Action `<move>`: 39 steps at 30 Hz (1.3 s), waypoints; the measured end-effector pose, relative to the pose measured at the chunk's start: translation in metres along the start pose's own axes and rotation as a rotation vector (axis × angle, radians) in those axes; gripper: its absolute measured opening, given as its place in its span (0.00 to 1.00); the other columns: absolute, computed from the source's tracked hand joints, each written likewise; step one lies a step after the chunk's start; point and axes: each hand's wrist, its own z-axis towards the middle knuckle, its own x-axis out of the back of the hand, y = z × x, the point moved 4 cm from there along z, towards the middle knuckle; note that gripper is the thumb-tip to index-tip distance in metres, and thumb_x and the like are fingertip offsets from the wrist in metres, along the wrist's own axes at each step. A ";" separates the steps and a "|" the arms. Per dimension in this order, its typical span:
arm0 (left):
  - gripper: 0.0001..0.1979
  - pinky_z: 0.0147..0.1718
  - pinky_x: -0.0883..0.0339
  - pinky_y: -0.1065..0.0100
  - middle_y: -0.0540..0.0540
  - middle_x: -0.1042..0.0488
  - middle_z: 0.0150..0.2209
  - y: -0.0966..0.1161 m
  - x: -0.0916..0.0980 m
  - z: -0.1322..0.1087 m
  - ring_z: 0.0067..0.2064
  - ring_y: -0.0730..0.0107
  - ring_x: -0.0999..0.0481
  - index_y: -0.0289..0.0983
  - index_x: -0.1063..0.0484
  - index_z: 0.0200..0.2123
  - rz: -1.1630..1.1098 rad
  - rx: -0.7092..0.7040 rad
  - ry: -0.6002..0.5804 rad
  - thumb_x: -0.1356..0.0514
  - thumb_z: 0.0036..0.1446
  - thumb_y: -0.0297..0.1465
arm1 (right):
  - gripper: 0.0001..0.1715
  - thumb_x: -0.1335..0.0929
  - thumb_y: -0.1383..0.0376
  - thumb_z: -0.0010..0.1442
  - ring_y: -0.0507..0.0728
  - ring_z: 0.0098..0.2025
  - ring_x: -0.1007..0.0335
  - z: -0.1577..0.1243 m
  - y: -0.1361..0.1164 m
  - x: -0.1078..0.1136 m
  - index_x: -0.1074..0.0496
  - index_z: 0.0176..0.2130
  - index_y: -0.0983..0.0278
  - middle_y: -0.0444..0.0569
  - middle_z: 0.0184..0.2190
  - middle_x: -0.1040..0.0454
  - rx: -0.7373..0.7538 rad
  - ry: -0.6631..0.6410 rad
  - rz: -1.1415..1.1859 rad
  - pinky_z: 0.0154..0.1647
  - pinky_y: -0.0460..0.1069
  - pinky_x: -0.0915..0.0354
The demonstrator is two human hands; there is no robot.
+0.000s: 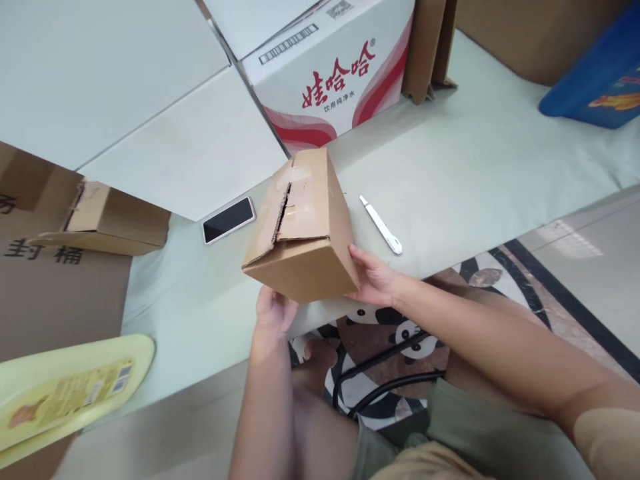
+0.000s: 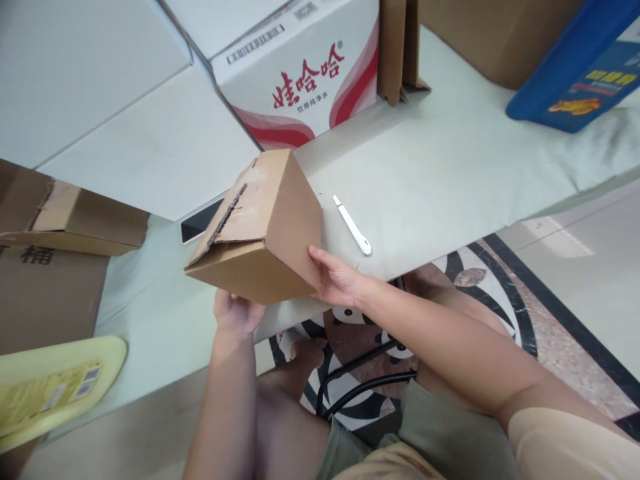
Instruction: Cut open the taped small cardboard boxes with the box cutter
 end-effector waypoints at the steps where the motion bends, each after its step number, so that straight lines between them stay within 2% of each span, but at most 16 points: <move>1: 0.20 0.40 0.24 0.65 0.47 0.18 0.37 0.000 0.002 0.001 0.41 0.61 0.20 0.41 0.20 0.34 0.009 -0.003 0.004 0.26 0.39 0.44 | 0.30 0.24 0.50 0.54 0.55 0.41 0.23 0.001 0.000 0.001 0.30 0.50 0.60 0.46 0.40 0.19 0.007 0.009 -0.013 0.39 0.49 0.27; 4: 0.18 0.37 0.24 0.64 0.46 0.19 0.38 -0.001 0.008 0.001 0.42 0.58 0.20 0.41 0.20 0.36 0.051 -0.018 0.017 0.27 0.43 0.44 | 0.31 0.25 0.47 0.54 0.57 0.44 0.22 0.003 -0.001 0.004 0.29 0.50 0.60 0.49 0.43 0.19 0.023 0.042 -0.051 0.43 0.51 0.26; 8: 0.21 0.30 0.26 0.64 0.45 0.20 0.35 0.000 0.009 0.000 0.36 0.58 0.21 0.42 0.20 0.36 0.087 -0.022 0.018 0.25 0.38 0.43 | 0.33 0.28 0.42 0.54 0.62 0.48 0.22 0.003 -0.004 0.005 0.29 0.49 0.60 0.52 0.45 0.19 0.045 0.096 -0.122 0.47 0.57 0.26; 11: 0.23 0.33 0.25 0.63 0.45 0.20 0.37 0.010 0.005 -0.002 0.39 0.57 0.21 0.41 0.20 0.37 0.063 -0.065 0.029 0.27 0.38 0.47 | 0.33 0.27 0.41 0.52 0.64 0.52 0.24 0.003 -0.010 0.001 0.30 0.47 0.61 0.54 0.46 0.20 0.078 0.115 -0.232 0.51 0.60 0.26; 14: 0.25 0.35 0.26 0.64 0.43 0.20 0.43 0.023 0.000 -0.003 0.42 0.57 0.21 0.42 0.21 0.41 -0.002 -0.100 0.039 0.32 0.43 0.51 | 0.34 0.23 0.47 0.47 0.64 0.54 0.25 0.002 -0.025 -0.002 0.32 0.47 0.60 0.54 0.51 0.22 0.201 0.212 -0.363 0.55 0.60 0.28; 18: 0.27 0.31 0.28 0.67 0.45 0.21 0.46 0.037 0.000 -0.002 0.41 0.62 0.22 0.46 0.23 0.49 -0.066 -0.152 0.045 0.34 0.46 0.50 | 0.33 0.20 0.53 0.44 0.62 0.54 0.26 -0.003 -0.048 0.003 0.35 0.44 0.58 0.50 0.51 0.23 0.431 0.418 -0.497 0.57 0.59 0.30; 21: 0.28 0.28 0.31 0.70 0.46 0.22 0.46 0.040 0.002 0.000 0.36 0.66 0.23 0.47 0.24 0.51 -0.031 -0.187 0.075 0.32 0.45 0.48 | 0.30 0.24 0.50 0.49 0.62 0.56 0.27 -0.003 -0.053 0.005 0.32 0.47 0.57 0.50 0.52 0.24 0.505 0.356 -0.596 0.61 0.60 0.33; 24: 0.30 0.25 0.35 0.73 0.46 0.23 0.48 0.036 0.003 0.002 0.35 0.69 0.25 0.45 0.24 0.49 0.022 -0.158 0.116 0.28 0.41 0.47 | 0.35 0.26 0.45 0.52 0.62 0.64 0.34 -0.005 -0.048 0.002 0.31 0.55 0.56 0.50 0.58 0.27 0.544 0.202 -0.764 0.67 0.60 0.40; 27: 0.31 0.24 0.35 0.74 0.47 0.24 0.49 0.034 0.001 0.002 0.36 0.69 0.25 0.46 0.25 0.50 0.050 -0.139 0.114 0.27 0.40 0.45 | 0.41 0.27 0.38 0.49 0.66 0.66 0.37 -0.008 -0.036 0.000 0.28 0.55 0.58 0.53 0.57 0.25 0.473 0.073 -0.976 0.69 0.63 0.43; 29: 0.30 0.25 0.34 0.74 0.48 0.23 0.48 0.033 -0.001 0.002 0.36 0.69 0.25 0.47 0.25 0.49 0.056 -0.135 0.095 0.26 0.41 0.43 | 0.42 0.25 0.38 0.45 0.69 0.65 0.36 -0.009 -0.028 0.000 0.25 0.52 0.58 0.54 0.54 0.23 0.409 0.061 -1.152 0.69 0.66 0.44; 31: 0.29 0.27 0.32 0.73 0.47 0.23 0.48 0.033 -0.005 0.000 0.38 0.67 0.24 0.47 0.24 0.48 0.069 -0.128 0.071 0.26 0.40 0.43 | 0.37 0.24 0.41 0.46 0.69 0.64 0.35 -0.009 -0.023 0.000 0.23 0.51 0.56 0.52 0.53 0.22 0.389 0.085 -1.272 0.70 0.68 0.45; 34: 0.29 0.28 0.31 0.72 0.45 0.23 0.50 0.032 -0.008 -0.001 0.42 0.64 0.23 0.45 0.23 0.48 0.092 -0.116 0.039 0.27 0.41 0.45 | 0.32 0.29 0.41 0.54 0.67 0.64 0.34 -0.008 -0.019 0.000 0.22 0.52 0.53 0.49 0.54 0.22 0.396 0.086 -1.241 0.71 0.67 0.46; 39: 0.21 0.28 0.32 0.72 0.46 0.21 0.44 0.032 0.000 0.005 0.36 0.67 0.23 0.44 0.21 0.46 0.030 -0.096 0.130 0.31 0.47 0.43 | 0.37 0.31 0.37 0.55 0.68 0.66 0.36 -0.014 -0.024 0.000 0.23 0.54 0.55 0.51 0.55 0.23 0.381 0.131 -1.135 0.72 0.68 0.48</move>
